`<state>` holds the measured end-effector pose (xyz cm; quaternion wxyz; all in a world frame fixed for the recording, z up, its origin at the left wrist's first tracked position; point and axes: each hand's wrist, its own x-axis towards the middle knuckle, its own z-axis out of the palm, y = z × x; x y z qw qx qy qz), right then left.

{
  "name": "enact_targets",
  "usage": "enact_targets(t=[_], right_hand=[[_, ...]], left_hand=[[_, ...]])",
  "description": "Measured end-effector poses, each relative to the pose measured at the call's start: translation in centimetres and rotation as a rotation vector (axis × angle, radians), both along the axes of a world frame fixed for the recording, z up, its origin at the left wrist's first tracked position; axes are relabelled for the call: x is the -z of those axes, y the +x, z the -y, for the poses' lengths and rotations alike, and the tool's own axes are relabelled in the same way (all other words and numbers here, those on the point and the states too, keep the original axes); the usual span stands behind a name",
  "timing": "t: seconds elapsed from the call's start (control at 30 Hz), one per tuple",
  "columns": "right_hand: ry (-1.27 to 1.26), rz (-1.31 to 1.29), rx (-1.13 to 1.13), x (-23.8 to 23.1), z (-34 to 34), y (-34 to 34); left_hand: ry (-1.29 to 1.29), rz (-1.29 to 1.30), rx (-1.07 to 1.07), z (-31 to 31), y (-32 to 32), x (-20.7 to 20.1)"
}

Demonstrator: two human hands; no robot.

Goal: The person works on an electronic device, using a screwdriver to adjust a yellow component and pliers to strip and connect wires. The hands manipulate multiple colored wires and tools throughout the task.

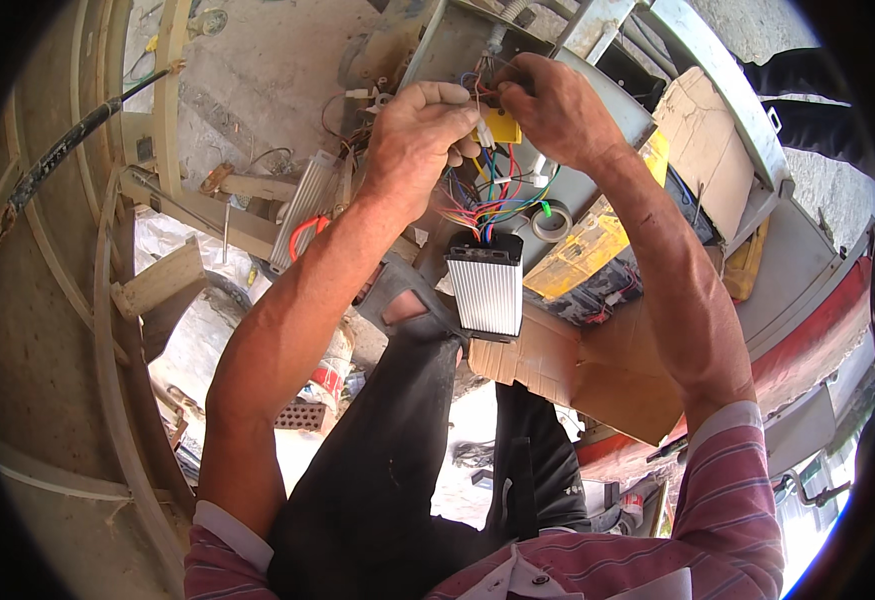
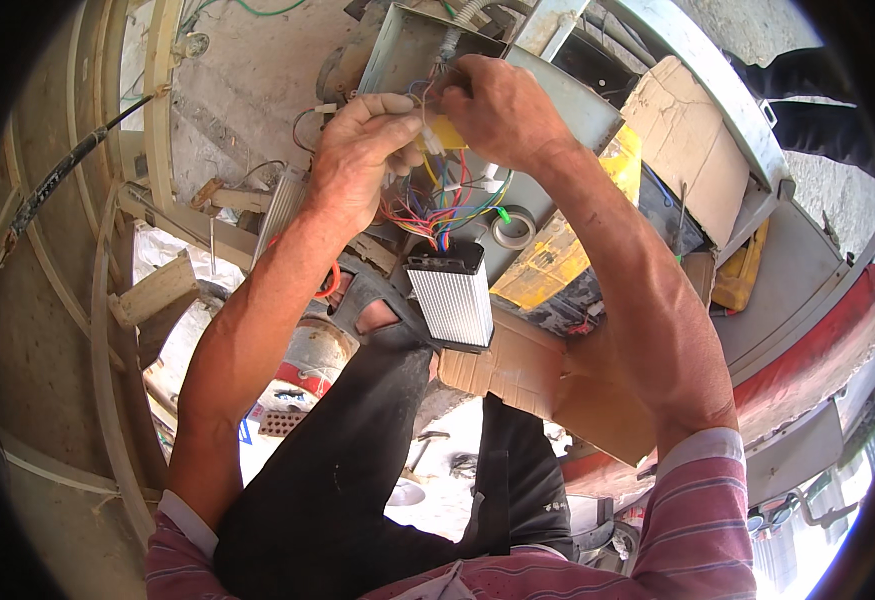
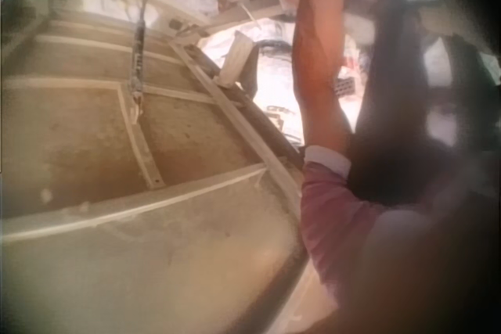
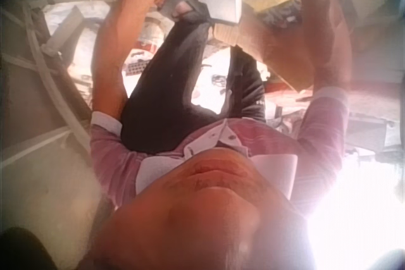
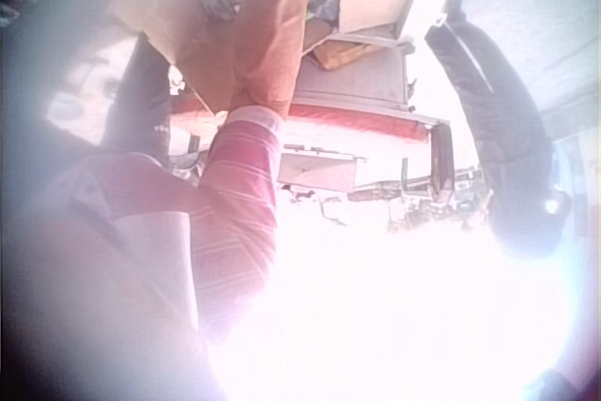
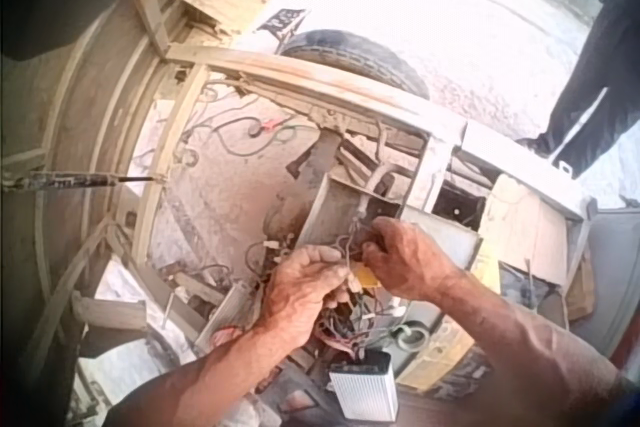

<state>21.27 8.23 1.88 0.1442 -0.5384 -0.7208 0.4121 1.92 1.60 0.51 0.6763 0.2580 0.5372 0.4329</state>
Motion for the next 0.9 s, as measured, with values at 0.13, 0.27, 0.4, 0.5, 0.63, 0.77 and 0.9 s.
enact_targets(t=[0.13, 0.27, 0.4, 0.5, 0.63, 0.77, 0.9], right_hand=[[0.012, -0.026, -0.023, 0.2, 0.0, 0.2], [0.009, -0.056, 0.001, 0.8, 0.0, 0.0], [-0.028, -0.065, 0.006, 1.0, -0.2, 0.1], [-0.067, -0.060, 0.012, 0.8, -0.3, 0.3], [-0.118, -0.057, -0.011, 0.6, -0.5, 0.4], [-0.112, -0.061, -0.020, 0.7, -0.4, 0.5], [-0.144, -0.118, 0.019, 1.0, -0.3, 0.4]], left_hand=[[-0.001, 0.011, 0.018, 0.0, -0.2, 0.5], [-0.046, 0.074, -0.009, -0.1, -0.5, 0.8], [-0.087, 0.123, -0.034, -0.3, -0.8, 0.7], [-0.109, 0.177, -0.032, -0.4, -1.1, 0.6], [-0.097, 0.217, 0.005, -0.5, -1.6, 0.6], [-0.086, 0.207, 0.027, -0.2, -1.7, 0.7], [-0.097, 0.173, 0.022, -0.1, -1.4, 0.7]])
